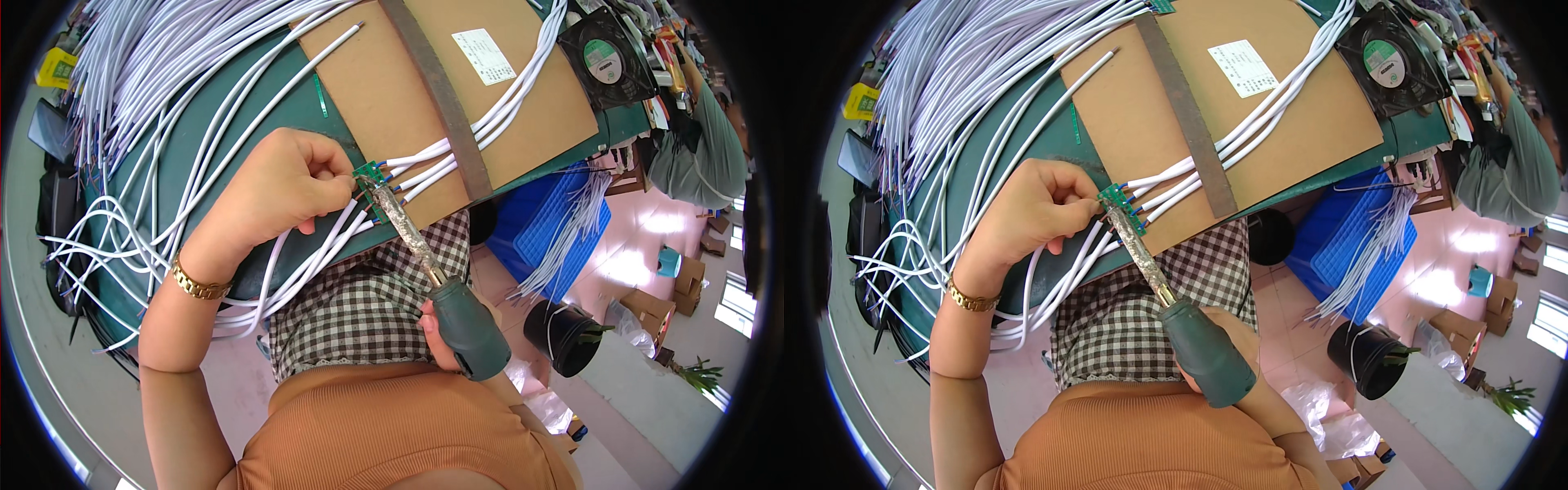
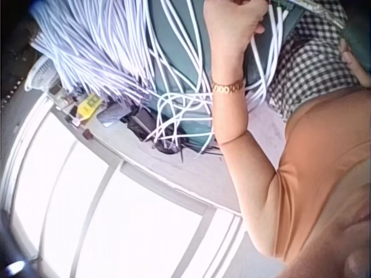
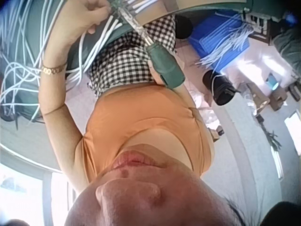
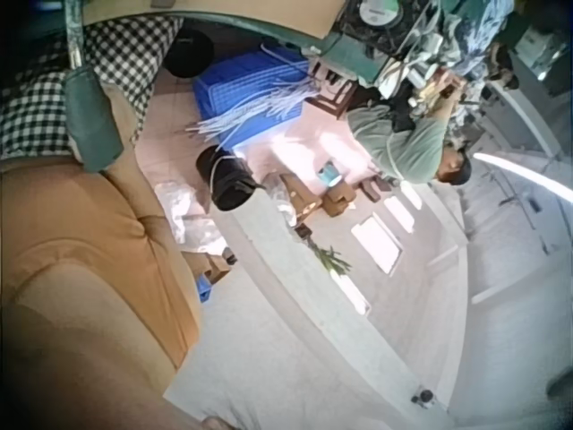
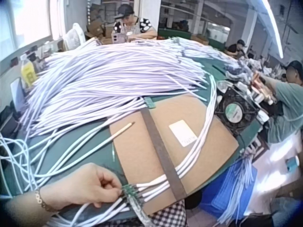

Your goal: The person positions wire ends onto small circuit boards and solders the connections using a soldering gun.

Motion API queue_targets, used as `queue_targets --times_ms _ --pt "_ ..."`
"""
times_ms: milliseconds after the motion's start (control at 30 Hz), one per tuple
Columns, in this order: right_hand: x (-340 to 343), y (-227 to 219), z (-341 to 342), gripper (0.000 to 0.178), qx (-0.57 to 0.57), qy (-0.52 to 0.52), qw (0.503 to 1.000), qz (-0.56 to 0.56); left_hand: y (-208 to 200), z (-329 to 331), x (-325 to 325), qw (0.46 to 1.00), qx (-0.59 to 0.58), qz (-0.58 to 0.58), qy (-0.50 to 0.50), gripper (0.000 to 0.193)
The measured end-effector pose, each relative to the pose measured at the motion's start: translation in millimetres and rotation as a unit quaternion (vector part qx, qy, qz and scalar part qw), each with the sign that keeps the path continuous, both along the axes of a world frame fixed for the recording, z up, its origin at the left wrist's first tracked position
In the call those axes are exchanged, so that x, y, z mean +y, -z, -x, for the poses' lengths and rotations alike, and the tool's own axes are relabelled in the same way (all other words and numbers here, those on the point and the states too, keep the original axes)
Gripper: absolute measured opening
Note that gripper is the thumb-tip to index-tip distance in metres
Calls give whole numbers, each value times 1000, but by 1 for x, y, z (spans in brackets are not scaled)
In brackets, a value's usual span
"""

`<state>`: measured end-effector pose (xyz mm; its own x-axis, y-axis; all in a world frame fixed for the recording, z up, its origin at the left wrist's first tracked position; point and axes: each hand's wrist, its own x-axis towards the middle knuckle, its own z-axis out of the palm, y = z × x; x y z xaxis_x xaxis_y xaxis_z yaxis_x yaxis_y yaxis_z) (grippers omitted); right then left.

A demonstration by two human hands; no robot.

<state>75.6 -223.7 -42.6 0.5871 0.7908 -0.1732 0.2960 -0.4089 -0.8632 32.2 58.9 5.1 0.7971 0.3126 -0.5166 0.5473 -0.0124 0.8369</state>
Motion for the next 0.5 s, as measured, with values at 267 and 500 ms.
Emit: queue_targets --times_ms 267,500 --pt "-9 19 -5 24 -138 -19 989 -42 1 1 0 1000 -11 -9 3 8" --pt "-7 7 -3 20 -124 59 988 -76 -2 1 -1 1000 -11 -26 2 10"
